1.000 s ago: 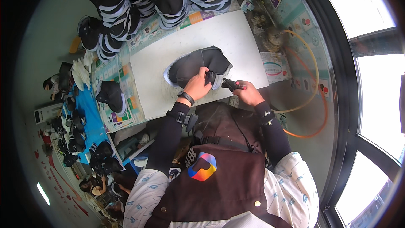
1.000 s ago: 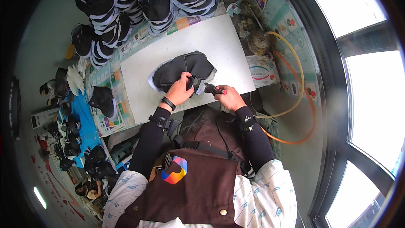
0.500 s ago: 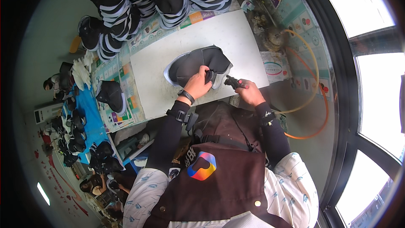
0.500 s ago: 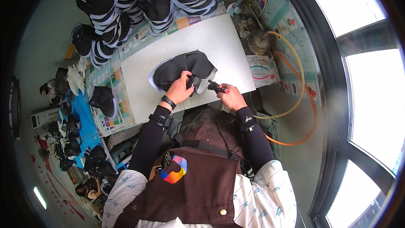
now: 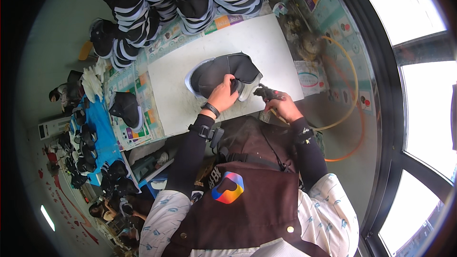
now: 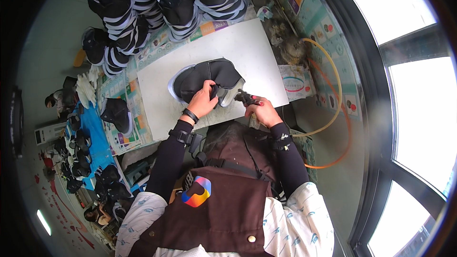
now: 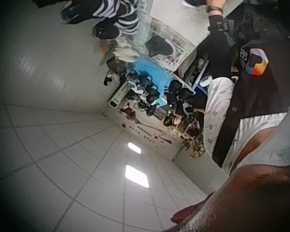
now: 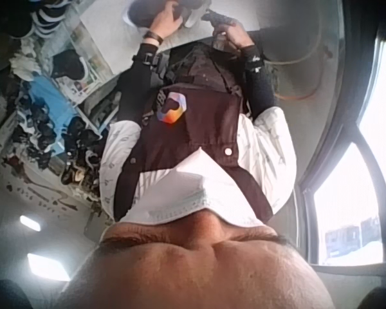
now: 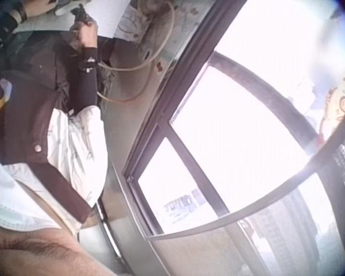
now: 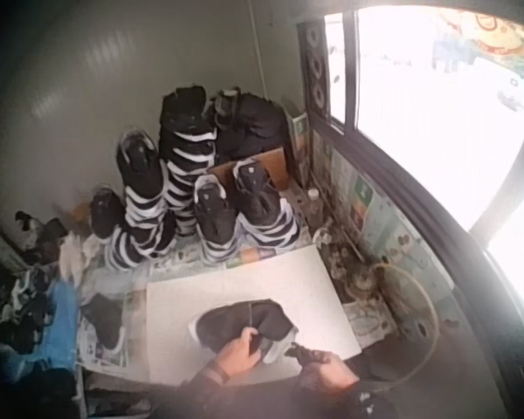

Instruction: The person is assembling shoes by applying adhesive or using a heat gun and then attaching the components.

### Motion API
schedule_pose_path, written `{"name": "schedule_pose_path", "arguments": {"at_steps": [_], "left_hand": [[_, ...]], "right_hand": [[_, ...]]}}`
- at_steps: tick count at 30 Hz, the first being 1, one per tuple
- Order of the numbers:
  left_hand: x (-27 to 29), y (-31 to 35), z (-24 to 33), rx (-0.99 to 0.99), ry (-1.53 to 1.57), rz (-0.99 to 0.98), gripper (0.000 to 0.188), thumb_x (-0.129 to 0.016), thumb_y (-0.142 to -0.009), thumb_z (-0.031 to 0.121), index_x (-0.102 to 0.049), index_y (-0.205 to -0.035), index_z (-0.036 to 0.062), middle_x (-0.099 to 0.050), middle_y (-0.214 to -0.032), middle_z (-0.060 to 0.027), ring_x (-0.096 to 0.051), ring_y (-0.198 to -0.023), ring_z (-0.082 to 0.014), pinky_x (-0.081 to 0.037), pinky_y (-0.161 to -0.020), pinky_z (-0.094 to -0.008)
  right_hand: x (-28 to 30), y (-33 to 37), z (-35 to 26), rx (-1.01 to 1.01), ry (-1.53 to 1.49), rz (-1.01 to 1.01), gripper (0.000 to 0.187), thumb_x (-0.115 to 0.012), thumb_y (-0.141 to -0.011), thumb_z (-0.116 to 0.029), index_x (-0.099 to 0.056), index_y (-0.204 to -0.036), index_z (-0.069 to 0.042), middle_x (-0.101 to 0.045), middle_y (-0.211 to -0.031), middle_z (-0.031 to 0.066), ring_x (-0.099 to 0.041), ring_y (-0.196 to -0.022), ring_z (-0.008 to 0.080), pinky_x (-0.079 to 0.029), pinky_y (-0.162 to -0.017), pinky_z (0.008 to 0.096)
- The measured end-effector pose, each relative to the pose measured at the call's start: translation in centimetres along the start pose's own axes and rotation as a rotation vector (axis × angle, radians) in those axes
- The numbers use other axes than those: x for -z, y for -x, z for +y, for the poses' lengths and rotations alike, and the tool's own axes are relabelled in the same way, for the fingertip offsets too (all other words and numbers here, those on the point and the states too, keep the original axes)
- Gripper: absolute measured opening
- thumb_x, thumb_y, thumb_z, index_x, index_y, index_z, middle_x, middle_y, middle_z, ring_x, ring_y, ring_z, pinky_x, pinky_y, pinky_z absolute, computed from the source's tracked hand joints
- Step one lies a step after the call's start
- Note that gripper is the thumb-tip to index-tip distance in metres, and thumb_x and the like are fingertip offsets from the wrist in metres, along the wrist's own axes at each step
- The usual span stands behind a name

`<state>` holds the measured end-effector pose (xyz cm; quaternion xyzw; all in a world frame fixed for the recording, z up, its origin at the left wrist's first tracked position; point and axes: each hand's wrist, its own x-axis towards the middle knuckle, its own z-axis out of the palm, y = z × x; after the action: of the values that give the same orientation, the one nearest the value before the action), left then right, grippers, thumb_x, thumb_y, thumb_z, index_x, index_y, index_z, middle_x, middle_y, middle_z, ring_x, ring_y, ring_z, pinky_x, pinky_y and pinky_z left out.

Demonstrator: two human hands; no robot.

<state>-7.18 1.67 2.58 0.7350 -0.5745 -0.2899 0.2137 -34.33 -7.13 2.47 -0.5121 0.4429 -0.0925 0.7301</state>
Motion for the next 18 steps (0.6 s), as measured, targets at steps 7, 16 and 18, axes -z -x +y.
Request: {"name": "schedule_pose_path", "arguments": {"at_steps": [7, 16, 18], "left_hand": [[3.8, -0.7, -0.6, -0.016, -0.012, 0.399, 0.032, -0.063, -0.092, 0.006, -0.056, -0.124, 0.0076, -0.07, -0.11, -0.0255, -0.066, -0.105, -0.0486, -0.053, -0.089, -0.0525], [8.0, 3.1, -2.3, 0.012, 0.145, 0.631, 0.026, -0.06, -0.097, 0.003, -0.059, -0.123, 0.0057, -0.069, -0.11, -0.0183, -0.07, -0.101, -0.0379, -0.054, -0.088, -0.0428], [10.8, 3.2, -1.3, -0.063, 0.21, 0.566, 0.024, -0.058, -0.1, 0.005, -0.059, -0.124, 0.0056, -0.069, -0.108, -0.0142, -0.069, -0.099, -0.0298, -0.053, -0.087, -0.0379]], "right_hand": [[3.3, -1.2, 1.0, 0.204, 0.705, 0.375, 0.042, -0.067, -0.086, -0.014, -0.059, -0.126, -0.002, -0.071, -0.107, 0.0228, -0.066, -0.103, 0.0454, -0.054, -0.089, 0.0511], [4.3, -6.5, 5.9, 0.185, 1.305, 0.585, 0.064, -0.073, -0.087, -0.02, -0.049, -0.141, 0.004, -0.058, -0.133, 0.0236, -0.053, -0.129, 0.0396, -0.048, -0.108, 0.0488], [3.1, -6.1, 2.5, 0.478, 0.821, 0.421, 0.064, -0.075, -0.092, -0.032, -0.055, -0.14, 0.005, -0.056, -0.142, 0.0244, -0.05, -0.136, 0.0408, -0.043, -0.115, 0.0468]]}}
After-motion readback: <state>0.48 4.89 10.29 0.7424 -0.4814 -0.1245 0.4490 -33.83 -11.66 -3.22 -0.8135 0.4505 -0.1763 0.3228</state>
